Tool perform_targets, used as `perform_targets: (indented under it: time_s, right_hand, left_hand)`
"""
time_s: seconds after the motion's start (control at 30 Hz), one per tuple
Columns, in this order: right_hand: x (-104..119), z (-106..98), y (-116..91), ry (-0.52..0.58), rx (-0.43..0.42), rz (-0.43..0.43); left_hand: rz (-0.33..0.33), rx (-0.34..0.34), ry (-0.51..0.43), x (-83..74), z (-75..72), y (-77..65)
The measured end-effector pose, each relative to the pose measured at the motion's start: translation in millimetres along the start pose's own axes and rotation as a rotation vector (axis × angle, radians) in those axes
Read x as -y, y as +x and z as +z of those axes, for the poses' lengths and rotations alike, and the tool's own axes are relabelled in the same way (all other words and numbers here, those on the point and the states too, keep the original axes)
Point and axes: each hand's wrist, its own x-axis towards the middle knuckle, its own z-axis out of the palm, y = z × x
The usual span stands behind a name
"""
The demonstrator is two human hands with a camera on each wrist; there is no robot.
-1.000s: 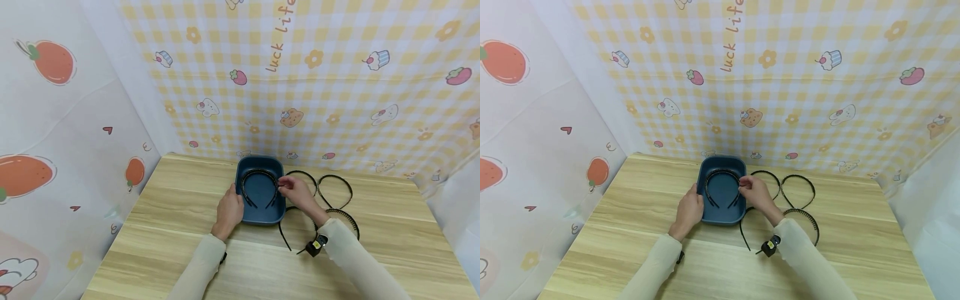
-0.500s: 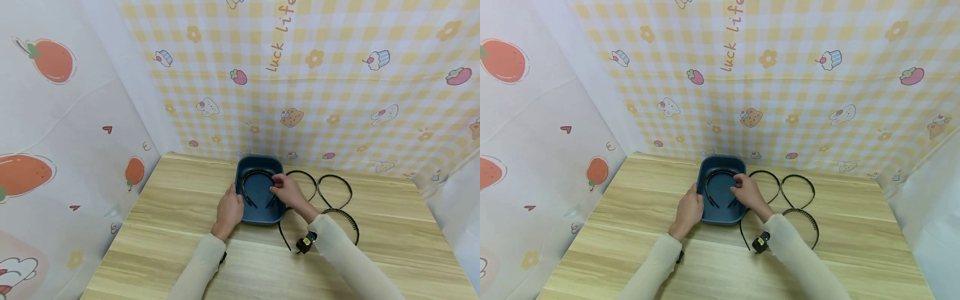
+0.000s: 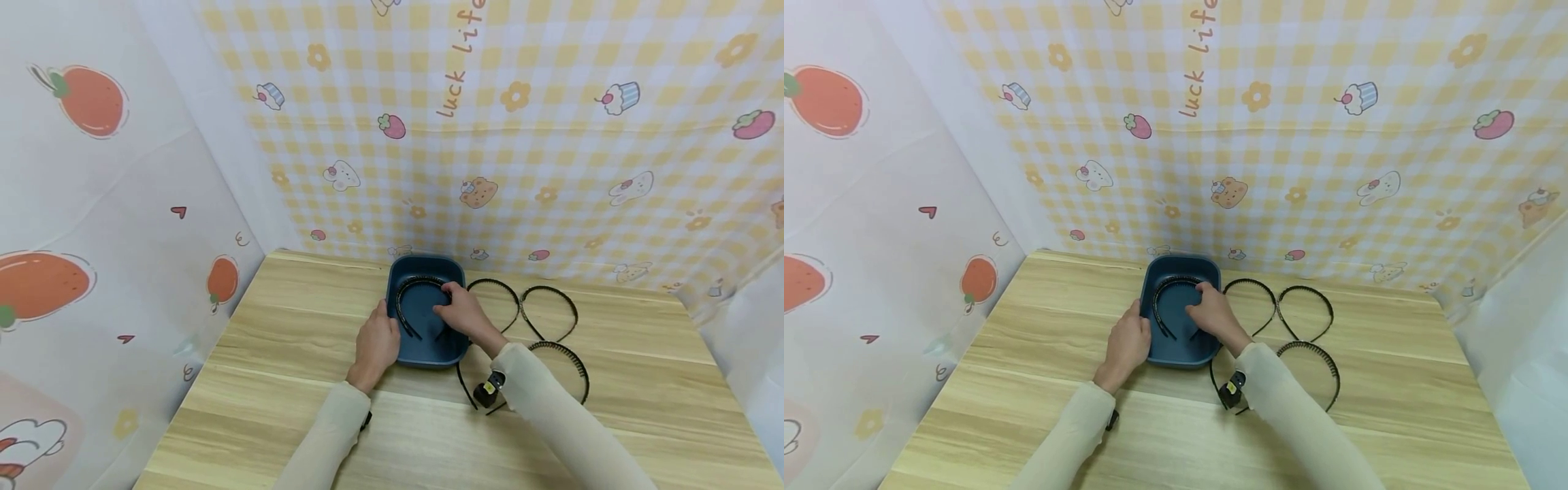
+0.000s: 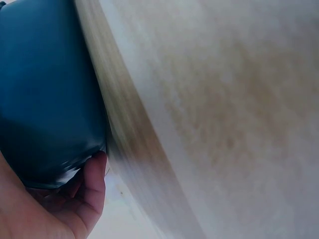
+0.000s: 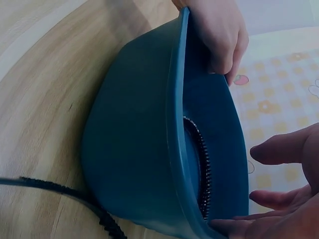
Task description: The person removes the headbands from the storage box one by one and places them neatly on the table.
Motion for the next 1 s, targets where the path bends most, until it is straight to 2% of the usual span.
perform_targets:
  time_s: [0.47, 0.77, 1.0]
  right_hand:
    - [1, 16, 12, 0.034, 0.029, 0.146]
    - [7, 19, 11, -0.007, 0.006, 0.14]
    - [5, 24, 13, 0.015, 0.003, 0.144]
  left_hand:
    - [0.002, 0.016, 0.003, -1.1, -1.1, -0.1]
    - [0.022, 0.001, 0.013, -4.4, -2.0, -0.2]
    - [0.013, 0.002, 0.01, -3.1, -2.6, -0.5]
